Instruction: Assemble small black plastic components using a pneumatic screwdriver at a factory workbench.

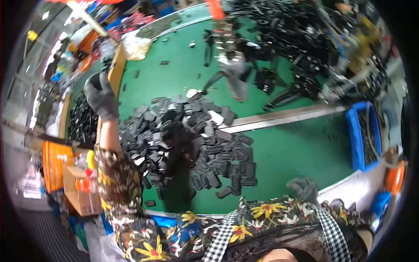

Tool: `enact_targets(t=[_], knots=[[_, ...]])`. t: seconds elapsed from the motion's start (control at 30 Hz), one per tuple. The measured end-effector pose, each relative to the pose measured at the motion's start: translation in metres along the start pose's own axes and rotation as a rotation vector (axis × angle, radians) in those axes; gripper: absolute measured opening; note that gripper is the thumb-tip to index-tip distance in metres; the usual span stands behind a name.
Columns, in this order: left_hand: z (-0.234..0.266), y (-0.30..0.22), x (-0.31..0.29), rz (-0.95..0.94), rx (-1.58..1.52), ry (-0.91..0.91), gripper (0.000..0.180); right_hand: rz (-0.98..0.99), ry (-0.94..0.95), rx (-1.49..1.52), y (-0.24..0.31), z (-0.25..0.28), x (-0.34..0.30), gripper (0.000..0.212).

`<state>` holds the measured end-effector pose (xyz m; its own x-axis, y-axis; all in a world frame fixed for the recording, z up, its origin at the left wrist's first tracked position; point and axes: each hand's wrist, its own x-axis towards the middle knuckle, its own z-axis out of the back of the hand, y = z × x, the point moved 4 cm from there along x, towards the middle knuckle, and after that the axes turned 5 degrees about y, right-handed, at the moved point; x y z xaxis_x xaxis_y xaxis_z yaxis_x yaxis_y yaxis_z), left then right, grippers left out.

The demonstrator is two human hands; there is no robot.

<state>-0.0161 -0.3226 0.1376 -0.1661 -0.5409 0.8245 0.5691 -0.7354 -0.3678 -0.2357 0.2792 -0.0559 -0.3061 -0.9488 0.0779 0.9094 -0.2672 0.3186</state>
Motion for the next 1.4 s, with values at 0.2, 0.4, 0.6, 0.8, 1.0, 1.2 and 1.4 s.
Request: enact_targets(t=[0.2,0.4,0.6,0.8,1.0,1.2,1.4], knots=[[-0.020,-0.286,-0.143,-0.950,-0.223,0.683,0.015,-0.049,0.041,0.103,0.004,0.028,-0.010,0.028],[-0.174,-0.366,-0.196,-0.534,0.041,0.694,0.072,0.091,-0.115,0.095,-0.005,0.024,-0.003,0.034],[-0.268,-0.528,-0.249,-0.923,-0.017,1.407,0.069,0.017,0.034,0.344,-0.056,-0.007,-0.029,0.034],[-0.318,-0.443,-0.283,-0.846,0.093,1.635,0.042,0.057,-0.014,0.177,-0.030,-0.017,-0.011,0.038],[-0.307,-0.377,-0.287,-0.319,-0.181,1.559,0.071,0.082,-0.213,0.385,-0.041,-0.005,-0.007,0.028],[-0.158,-0.365,-0.279,0.301,-0.315,1.753,0.021,-0.449,-0.653,0.318,-0.109,0.089,0.017,0.051],[-0.106,-0.363,-0.331,0.616,-0.775,1.939,0.021,-0.071,-0.180,0.548,-0.121,0.051,0.068,0.066]])
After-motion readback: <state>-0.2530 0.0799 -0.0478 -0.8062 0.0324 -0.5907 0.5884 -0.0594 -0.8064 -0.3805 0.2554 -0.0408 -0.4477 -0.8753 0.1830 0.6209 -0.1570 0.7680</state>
